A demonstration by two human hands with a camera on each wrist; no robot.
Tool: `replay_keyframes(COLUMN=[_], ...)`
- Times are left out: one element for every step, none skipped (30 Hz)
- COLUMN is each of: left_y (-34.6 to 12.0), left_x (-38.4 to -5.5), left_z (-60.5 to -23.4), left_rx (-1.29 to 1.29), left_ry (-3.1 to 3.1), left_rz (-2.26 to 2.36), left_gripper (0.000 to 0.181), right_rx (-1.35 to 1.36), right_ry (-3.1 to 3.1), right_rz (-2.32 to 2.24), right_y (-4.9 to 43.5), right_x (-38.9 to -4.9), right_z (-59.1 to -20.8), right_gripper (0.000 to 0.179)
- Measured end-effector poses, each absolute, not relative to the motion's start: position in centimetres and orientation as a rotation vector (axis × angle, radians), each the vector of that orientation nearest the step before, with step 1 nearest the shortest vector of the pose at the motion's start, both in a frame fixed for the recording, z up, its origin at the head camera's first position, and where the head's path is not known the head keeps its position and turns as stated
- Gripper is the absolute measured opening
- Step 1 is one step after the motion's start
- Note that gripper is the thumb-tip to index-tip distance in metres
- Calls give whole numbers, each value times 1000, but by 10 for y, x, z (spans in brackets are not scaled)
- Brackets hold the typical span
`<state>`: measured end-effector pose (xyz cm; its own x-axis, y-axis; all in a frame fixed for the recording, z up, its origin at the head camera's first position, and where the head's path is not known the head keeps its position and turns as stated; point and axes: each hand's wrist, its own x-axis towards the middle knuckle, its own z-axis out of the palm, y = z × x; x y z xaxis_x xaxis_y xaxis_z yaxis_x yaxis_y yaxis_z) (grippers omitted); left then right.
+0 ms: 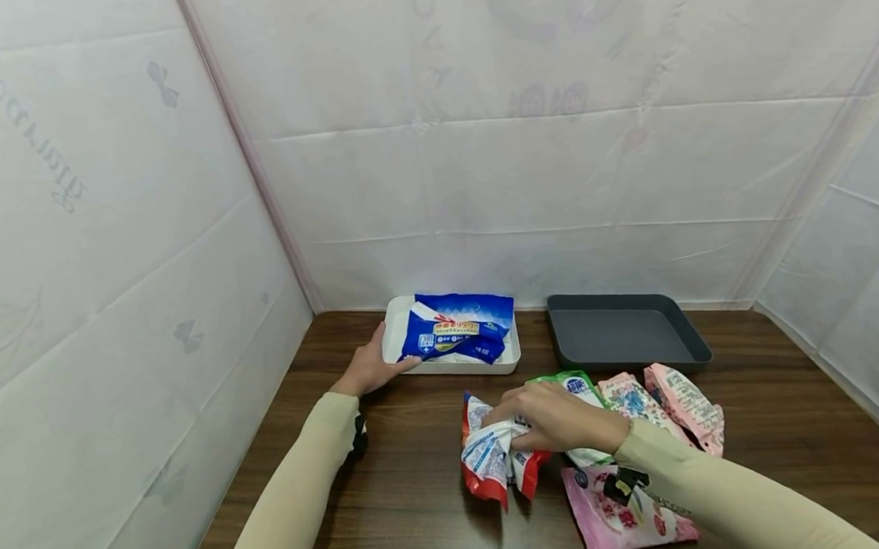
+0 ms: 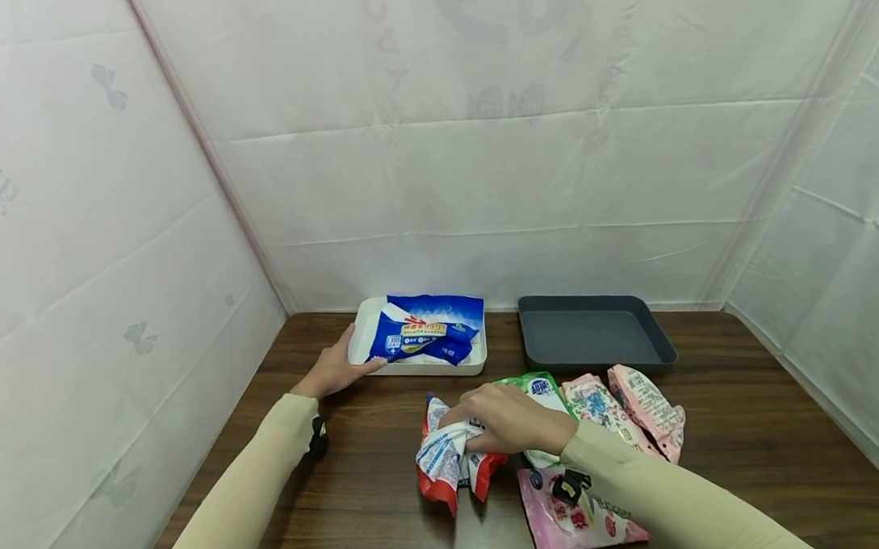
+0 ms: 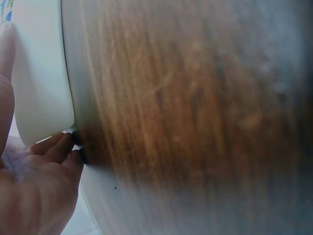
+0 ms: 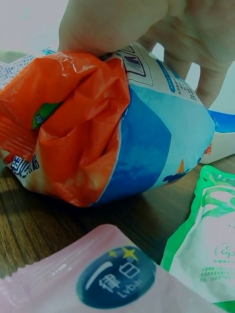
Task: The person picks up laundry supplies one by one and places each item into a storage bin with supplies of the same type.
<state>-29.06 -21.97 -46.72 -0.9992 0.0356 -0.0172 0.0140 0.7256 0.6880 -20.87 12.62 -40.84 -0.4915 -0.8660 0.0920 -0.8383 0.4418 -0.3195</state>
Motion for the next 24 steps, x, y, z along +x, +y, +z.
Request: replay_keyframes(left_y=[-219,-219,-219,-219,-219,-219,-219,-219,-219,-220,-220,-220,-220,-220,-220,-221,-221,-221,-221,-221,-221,-221,-220,-220], left_x=[-290,-290,-290,-290,-290,-290,-290,-290,-291,-291,-291,-291,-291,-291,-291,-291,-291,-291,-291,-291,-291,-291,-291,-291], left_z=[-467,-467,-467,-467,-467,-468,-468,-468,-468,-469,-469,-469,-469,-469,-469,-470,-469,-469,-470,-470,-470,-470,-469,-469], left_rx=[43,42,39,37,35,31,29,27,30,32,30,29,29,30,29,29,27,28,28,29,28,33,31,32], left_ry=[2892,2894,2894,2894,2895,2894,2892,2892,2893,2894,2892,2891,2890,2890,2889,2891,2891,2891,2893,2894,2896,2897,2894,2895], left_rz=[1150,1147,1147,1145,1145,1143,1147,1146,1146,1145,1144,1143,1144,1141,1140,1135,1135,1132,1132,1131,1132,1133,1139,1139], left_gripper=[113,113,113,114,114,115,115,115,115,115,115,115,115,115,115,115,115,115,115,115,115,115,115,115], right_rx=[-1535,-1536,-1537,-1539,-1540,-1542,-1544,-1543,-1541,-1538,-1538,-1539,-1541,-1542,-1544,-1545,-1547,-1545,-1546,-1547,-1550,-1554,-1560,-1567], right_ry=[2594,2594,2593,2593,2591,2588,2585,2582,2578,2572,2569,2567,2567,2567,2569,2572,2578,2583,2589,2597,2605,2612,2618,2623], right_rz=[-501,-500,-501,-500,-503,-510,-518,-527,-538,-548,-556,-559,-558,-557,-554,-551,-545,-542,-538,-531,-524,-519,-514,-510], right_y=[126,126,126,126,126,126,126,127,127,127,127,127,127,127,127,127,127,128,128,128,128,128,129,129], right_x=[-208,-208,-208,-208,-208,-208,-208,-208,-208,-209,-209,-209,-209,-209,-209,-210,-210,-210,-210,-210,-211,-211,-212,-212], right_z=[-408,-408,-408,-408,-407,-407,-406,-405,-403,-402,-400,-399,-397,-396,-394,-393,-392,-390,-389,-388,-388,-387,-386,-385], right_gripper=[48,48,48,48,47,47,47,47,47,47,46,46,45,45,44,44,43,43,43,43,42,42,42,41])
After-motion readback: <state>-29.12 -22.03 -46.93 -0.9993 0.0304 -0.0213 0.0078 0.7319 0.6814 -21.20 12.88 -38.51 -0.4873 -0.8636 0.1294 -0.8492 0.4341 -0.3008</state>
